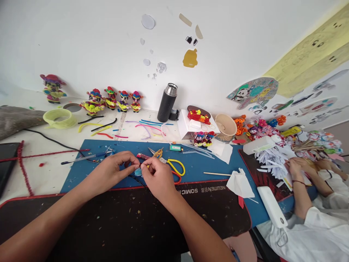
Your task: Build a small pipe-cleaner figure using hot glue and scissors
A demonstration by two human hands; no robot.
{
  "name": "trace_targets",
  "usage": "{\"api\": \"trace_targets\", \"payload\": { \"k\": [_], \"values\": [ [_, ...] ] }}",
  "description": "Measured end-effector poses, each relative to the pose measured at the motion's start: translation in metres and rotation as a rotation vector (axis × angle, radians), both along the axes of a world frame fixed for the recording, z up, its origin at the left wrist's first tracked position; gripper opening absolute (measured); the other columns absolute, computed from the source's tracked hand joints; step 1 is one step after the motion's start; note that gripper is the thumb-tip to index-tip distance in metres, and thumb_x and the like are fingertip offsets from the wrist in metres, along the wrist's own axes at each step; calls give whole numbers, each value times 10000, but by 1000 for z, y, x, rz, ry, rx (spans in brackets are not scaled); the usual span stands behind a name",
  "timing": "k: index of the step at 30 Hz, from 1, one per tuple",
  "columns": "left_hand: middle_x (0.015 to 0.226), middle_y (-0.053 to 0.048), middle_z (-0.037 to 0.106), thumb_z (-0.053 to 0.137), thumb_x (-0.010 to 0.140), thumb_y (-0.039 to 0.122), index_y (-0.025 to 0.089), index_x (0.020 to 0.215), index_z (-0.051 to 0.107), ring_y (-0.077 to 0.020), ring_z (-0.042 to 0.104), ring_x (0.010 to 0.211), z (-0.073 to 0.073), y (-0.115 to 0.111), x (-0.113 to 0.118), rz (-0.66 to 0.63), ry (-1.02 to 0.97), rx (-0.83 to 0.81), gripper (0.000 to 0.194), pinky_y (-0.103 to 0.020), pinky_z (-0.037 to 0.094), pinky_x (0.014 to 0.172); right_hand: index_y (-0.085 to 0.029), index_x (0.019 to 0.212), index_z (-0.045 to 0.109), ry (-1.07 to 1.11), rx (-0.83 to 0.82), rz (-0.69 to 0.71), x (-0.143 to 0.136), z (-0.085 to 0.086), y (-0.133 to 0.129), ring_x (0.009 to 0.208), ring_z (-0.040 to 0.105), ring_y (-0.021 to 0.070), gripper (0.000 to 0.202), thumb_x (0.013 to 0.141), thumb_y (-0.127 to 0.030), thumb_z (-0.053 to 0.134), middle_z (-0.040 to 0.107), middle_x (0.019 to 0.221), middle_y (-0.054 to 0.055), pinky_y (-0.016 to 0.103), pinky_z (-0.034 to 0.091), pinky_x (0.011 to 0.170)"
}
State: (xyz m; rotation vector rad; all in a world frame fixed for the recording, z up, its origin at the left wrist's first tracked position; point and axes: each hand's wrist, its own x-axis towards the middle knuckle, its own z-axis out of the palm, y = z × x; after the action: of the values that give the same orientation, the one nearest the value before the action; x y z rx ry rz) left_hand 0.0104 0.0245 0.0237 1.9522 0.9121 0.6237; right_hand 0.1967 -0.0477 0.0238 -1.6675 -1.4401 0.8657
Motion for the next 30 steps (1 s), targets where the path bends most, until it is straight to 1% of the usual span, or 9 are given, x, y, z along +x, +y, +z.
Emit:
{"api": "trace_targets", "payload": {
  "k": [8, 10, 13, 17, 19, 22, 25, 27, 30],
  "values": [
    [929, -16, 737, 573, 962, 428, 249, 874, 719, -227, 666, 908, 0, 0, 0, 6, 3, -22, 247, -323, 477, 823, -221, 888, 678, 41, 36, 6, 2, -4, -5, 536, 450, 137, 189, 961, -384, 616, 486, 592, -61, 266, 345, 544],
    [937, -18, 742, 576, 960, 449, 249, 878, 720, -229, 668, 906, 0, 2, -1, 18, 12, -34, 259, -322, 473, 799, -216, 891, 683, 49, 50, -14, 6, -6, -8, 542, 449, 136, 217, 973, -408, 622, 491, 600, -58, 262, 345, 543],
    [951, -23, 748, 587, 953, 479, 245, 875, 716, -233, 671, 914, 0, 4, -4, 54, 13, -43, 278, -324, 475, 813, -213, 907, 697, 15, 48, -44, 17, -8, -16, 538, 445, 136, 244, 981, -435, 629, 488, 602, -56, 261, 352, 544],
    [962, -20, 752, 593, 945, 513, 250, 883, 722, -232, 665, 899, 0, 10, -10, 103, 35, -41, 299, -321, 475, 796, -222, 981, 723, -121, 0, -26, 36, -6, -31, 562, 504, 147, 234, 978, -444, 651, 518, 617, -53, 263, 389, 585],
    [967, -19, 754, 590, 942, 535, 254, 895, 730, -233, 661, 890, 1, 12, -13, 119, 49, -45, 317, -318, 475, 777, -230, 1047, 736, -247, -52, 21, 44, -4, -38, 570, 534, 153, 225, 959, -431, 687, 538, 622, -57, 265, 388, 605],
    [956, -20, 756, 594, 925, 570, 252, 900, 732, -232, 652, 864, 3, 15, -16, 151, 62, -55, 347, -315, 486, 777, -241, 1100, 745, -451, -99, 80, 50, -4, -45, 586, 574, 165, 228, 944, -405, 722, 607, 653, -44, 268, 360, 605],
    [952, -26, 760, 604, 903, 589, 247, 898, 736, -235, 650, 851, 3, 17, -17, 170, 82, -65, 367, -317, 495, 787, -236, 1065, 737, -575, -93, 69, 50, -9, -45, 574, 585, 168, 161, 988, -358, 666, 645, 666, -29, 268, 333, 595],
    [958, -29, 764, 603, 896, 595, 246, 900, 740, -237, 652, 849, 2, 17, -17, 170, 97, -66, 375, -319, 497, 784, -231, 1024, 720, -621, -84, 52, 51, -12, -43, 562, 584, 164, 134, 1015, -318, 619, 660, 677, -24, 268, 313, 586],
    [961, -28, 766, 594, 901, 591, 249, 900, 743, -238, 653, 845, -1, 18, -17, 159, 113, -60, 374, -319, 492, 770, -225, 1013, 701, -663, -81, 42, 54, -15, -36, 561, 586, 166, 132, 1028, -291, 588, 661, 683, -21, 267, 293, 577]
  ]
}}
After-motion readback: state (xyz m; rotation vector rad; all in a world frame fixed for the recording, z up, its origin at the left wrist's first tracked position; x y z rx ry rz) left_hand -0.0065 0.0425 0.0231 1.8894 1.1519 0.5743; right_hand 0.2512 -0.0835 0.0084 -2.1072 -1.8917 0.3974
